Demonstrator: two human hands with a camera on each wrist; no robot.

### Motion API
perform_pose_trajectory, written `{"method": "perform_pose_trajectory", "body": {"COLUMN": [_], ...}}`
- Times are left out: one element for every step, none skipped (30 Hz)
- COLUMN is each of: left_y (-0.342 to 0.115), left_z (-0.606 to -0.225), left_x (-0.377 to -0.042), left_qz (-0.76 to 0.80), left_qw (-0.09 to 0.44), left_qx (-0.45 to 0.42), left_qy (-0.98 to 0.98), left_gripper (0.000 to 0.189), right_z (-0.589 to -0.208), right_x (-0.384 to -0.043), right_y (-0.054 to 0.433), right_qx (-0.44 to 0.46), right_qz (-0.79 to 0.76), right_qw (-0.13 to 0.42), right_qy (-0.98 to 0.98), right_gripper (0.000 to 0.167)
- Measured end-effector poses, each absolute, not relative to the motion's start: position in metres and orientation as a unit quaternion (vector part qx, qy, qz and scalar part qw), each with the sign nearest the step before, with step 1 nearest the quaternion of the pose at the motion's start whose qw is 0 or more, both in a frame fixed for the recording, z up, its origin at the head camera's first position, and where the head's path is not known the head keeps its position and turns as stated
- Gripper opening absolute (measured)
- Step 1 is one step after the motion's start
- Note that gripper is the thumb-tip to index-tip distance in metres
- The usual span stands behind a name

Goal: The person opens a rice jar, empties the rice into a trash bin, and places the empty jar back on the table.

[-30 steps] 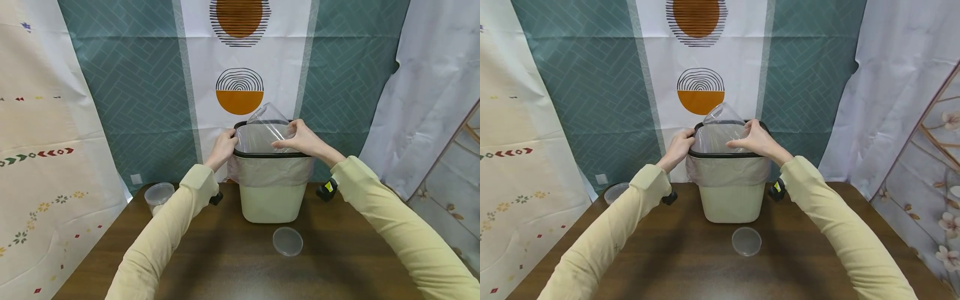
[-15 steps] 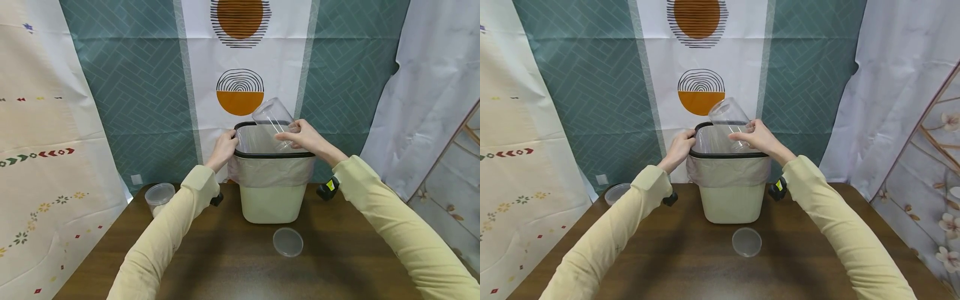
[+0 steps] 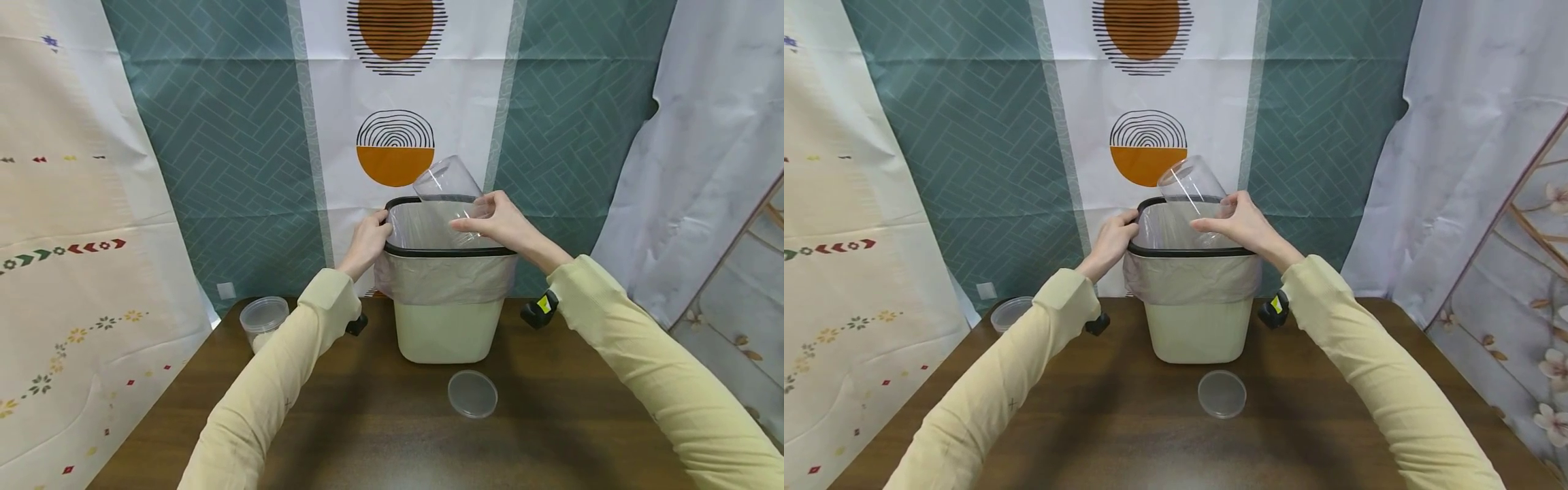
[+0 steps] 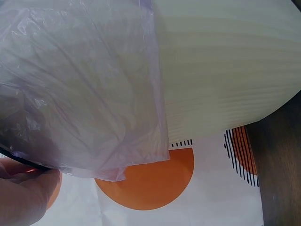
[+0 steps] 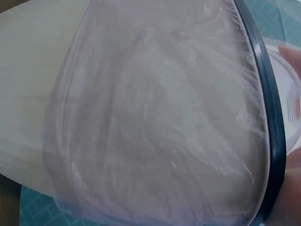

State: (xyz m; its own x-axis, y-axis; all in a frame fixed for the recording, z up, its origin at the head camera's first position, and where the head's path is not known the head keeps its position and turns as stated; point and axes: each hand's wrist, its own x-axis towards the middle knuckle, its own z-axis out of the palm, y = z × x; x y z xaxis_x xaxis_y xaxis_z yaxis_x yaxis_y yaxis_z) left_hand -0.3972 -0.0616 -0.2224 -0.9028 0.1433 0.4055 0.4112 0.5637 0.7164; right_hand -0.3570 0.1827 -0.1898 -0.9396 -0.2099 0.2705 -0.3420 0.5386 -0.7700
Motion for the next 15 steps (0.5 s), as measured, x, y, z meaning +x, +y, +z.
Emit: {"method": "perform_pose_trajectory", "body": {"left_y": [-0.0613,-0.0612,-0.0609,-0.0608,-0.0605,-0.0604,-0.0602,-0.06,-0.0598,-0.0595,-0.0593,-0.0591,-0.0588,-0.0584,-0.058], "left_z": [-0.2221,-0.222,-0.2218,-0.2215,-0.2213,-0.2212,-0.2211,-0.2211,-0.2212,-0.2212,-0.2213,-0.2214,-0.2214,-0.2213,-0.2215], "left_x": [-0.3971,-0.397,-0.3968,-0.3968,-0.3967,-0.397,-0.397,-0.3969,-0.397,-0.397,-0.3971,-0.3972,-0.397,-0.3966,-0.3966], "left_qz": [-0.439,-0.44,-0.441,-0.441,-0.442,-0.441,-0.441,-0.441,-0.44,-0.439,-0.438,-0.437,-0.436,-0.435,-0.433], "left_qw": [0.154,0.153,0.155,0.156,0.157,0.158,0.159,0.157,0.157,0.157,0.158,0.158,0.158,0.157,0.157], "left_qx": [-0.159,-0.158,-0.157,-0.156,-0.155,-0.154,-0.152,-0.152,-0.15,-0.149,-0.148,-0.148,-0.148,-0.148,-0.148], "left_qy": [-0.871,-0.871,-0.87,-0.87,-0.869,-0.87,-0.87,-0.87,-0.871,-0.872,-0.872,-0.873,-0.874,-0.874,-0.875], "left_gripper": [0.049,0.049,0.049,0.048,0.048,0.048,0.047,0.047,0.047,0.047,0.047,0.047,0.047,0.047,0.047], "right_z": [-0.1907,-0.1916,-0.1925,-0.1933,-0.1942,-0.1948,-0.1952,-0.1954,-0.1953,-0.1949,-0.1943,-0.1937,-0.193,-0.1924,-0.1919], "right_x": [-0.3566,-0.3562,-0.3561,-0.356,-0.3561,-0.3561,-0.3561,-0.3564,-0.3573,-0.3577,-0.3583,-0.3589,-0.3595,-0.3601,-0.3606], "right_y": [0.1834,0.1839,0.184,0.184,0.1839,0.1836,0.1831,0.1828,0.1827,0.1827,0.1831,0.1835,0.1841,0.1848,0.1855], "right_qx": [0.159,0.161,0.163,0.166,0.17,0.174,0.179,0.183,0.188,0.193,0.195,0.195,0.194,0.192,0.191], "right_qz": [0.453,0.452,0.449,0.446,0.442,0.436,0.429,0.418,0.409,0.403,0.399,0.399,0.399,0.401,0.406], "right_qw": [0.082,0.093,0.105,0.113,0.117,0.12,0.12,0.118,0.113,0.107,0.102,0.097,0.092,0.088,0.086], "right_qy": [-0.873,-0.873,-0.872,-0.872,-0.873,-0.875,-0.877,-0.882,-0.886,-0.888,-0.89,-0.891,-0.891,-0.891,-0.89], "right_gripper": [0.081,0.081,0.081,0.082,0.083,0.084,0.085,0.086,0.085,0.084,0.083,0.081,0.081,0.08,0.08]}}
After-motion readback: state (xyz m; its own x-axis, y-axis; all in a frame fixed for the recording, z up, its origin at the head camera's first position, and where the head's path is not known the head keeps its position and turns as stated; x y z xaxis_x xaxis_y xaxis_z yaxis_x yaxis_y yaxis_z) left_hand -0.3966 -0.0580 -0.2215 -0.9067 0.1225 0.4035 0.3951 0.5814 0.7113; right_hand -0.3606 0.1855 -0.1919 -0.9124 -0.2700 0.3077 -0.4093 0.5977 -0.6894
